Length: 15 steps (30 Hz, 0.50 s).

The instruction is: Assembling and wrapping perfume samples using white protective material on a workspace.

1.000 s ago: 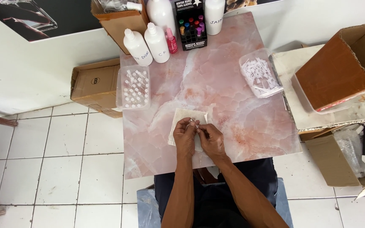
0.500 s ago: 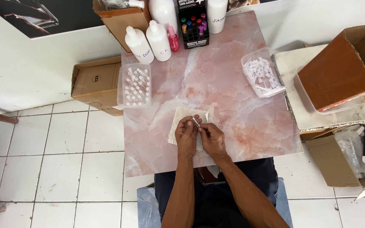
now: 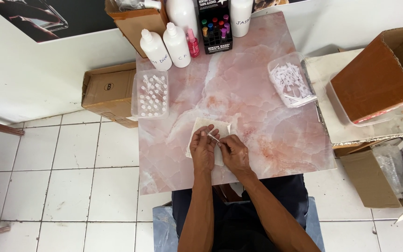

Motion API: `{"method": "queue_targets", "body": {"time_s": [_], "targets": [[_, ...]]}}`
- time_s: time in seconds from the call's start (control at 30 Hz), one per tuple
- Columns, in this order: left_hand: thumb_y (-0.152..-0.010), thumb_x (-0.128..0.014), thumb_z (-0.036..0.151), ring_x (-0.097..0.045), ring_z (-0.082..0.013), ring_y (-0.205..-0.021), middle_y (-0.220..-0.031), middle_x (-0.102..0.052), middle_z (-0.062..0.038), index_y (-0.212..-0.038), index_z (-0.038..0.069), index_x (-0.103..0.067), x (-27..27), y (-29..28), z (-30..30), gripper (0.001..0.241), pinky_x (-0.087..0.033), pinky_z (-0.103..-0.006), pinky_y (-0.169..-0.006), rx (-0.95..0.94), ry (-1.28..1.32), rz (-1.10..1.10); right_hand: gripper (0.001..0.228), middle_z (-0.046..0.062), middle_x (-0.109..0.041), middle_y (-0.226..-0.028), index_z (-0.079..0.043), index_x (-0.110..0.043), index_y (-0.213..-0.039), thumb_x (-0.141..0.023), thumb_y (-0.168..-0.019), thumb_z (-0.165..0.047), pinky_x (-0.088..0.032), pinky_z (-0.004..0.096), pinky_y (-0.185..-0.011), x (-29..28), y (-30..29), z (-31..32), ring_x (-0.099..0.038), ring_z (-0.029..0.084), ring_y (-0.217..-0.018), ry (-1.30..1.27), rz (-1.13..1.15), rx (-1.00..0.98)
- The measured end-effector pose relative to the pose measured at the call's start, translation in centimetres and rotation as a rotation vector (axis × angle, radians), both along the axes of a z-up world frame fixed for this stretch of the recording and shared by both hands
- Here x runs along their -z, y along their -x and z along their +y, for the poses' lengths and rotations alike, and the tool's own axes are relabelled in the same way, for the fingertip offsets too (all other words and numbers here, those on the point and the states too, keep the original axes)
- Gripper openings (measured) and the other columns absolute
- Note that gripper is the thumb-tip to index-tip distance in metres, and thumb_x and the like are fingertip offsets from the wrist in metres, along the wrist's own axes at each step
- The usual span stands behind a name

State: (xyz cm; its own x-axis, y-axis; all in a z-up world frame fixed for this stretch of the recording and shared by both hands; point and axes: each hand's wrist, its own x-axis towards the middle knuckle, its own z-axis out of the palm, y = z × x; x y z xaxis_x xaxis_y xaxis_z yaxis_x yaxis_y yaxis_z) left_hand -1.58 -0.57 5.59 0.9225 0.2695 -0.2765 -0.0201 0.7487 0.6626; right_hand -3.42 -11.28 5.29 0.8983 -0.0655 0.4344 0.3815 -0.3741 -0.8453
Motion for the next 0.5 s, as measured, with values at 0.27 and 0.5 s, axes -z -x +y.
{"method": "queue_targets", "body": {"time_s": [0.27, 0.5], "targets": [[-0.090, -0.074, -0.002, -0.074, -0.0323, -0.099, -0.104, -0.063, -0.012, -0.106, 0.002, -0.062, 0.9, -0.1, -1.2, 0.021, -0.065, -0.0409, -0.089, -0.037, -0.065, 0.004, 0.008, 0.014, -0.070, -0.069, -0.002, -0.077, -0.095, -0.069, -0.094, 0.001, -0.057, 0.034, -0.056, 0.5, 0.3, 0.2, -0.069, 0.020, -0.062, -0.142, 0.082, 0.005], [-0.095, -0.070, 0.006, -0.071, -0.0233, -0.105, -0.115, -0.070, -0.016, -0.112, 0.001, -0.064, -0.9, 0.7, -1.7, 0.019, -0.061, -0.0290, -0.090, 0.050, -0.144, -0.057, 0.008, 0.016, -0.075, -0.072, 0.001, -0.077, -0.094, -0.069, -0.093, 0.003, -0.058, 0.034, -0.058, 0.6, 0.1, 0.2, -0.070, 0.016, -0.064, -0.215, 0.066, 0.046]]}}
